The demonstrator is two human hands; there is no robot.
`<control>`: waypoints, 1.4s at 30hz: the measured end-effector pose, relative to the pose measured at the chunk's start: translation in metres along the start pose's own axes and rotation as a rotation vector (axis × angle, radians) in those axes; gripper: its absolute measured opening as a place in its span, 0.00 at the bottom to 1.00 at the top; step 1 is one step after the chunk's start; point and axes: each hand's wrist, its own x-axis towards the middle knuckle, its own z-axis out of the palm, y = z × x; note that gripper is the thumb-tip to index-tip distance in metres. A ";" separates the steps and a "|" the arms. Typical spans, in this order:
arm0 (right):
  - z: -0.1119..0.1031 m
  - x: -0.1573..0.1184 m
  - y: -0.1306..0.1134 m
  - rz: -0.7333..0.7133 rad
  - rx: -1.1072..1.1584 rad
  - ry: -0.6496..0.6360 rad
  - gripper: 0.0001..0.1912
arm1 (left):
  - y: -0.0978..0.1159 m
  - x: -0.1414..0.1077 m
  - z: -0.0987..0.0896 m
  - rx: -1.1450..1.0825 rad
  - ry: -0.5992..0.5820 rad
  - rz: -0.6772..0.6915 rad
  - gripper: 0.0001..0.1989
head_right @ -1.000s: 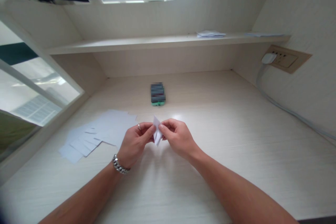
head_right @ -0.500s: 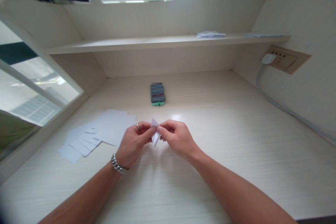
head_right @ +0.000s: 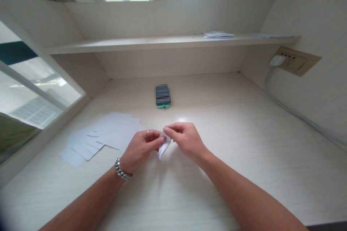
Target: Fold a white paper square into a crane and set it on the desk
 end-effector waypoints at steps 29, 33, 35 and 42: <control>0.002 -0.001 -0.005 0.081 0.156 0.019 0.12 | 0.004 -0.003 0.003 0.007 0.013 -0.024 0.04; -0.001 0.001 -0.004 0.107 0.187 -0.002 0.17 | 0.003 -0.003 0.003 -0.004 -0.006 -0.041 0.05; -0.003 0.002 -0.003 0.119 0.190 0.024 0.21 | 0.003 -0.003 0.003 -0.007 -0.016 -0.054 0.05; -0.005 0.000 -0.003 -0.016 0.010 0.006 0.13 | 0.000 -0.001 0.002 0.001 -0.033 -0.080 0.05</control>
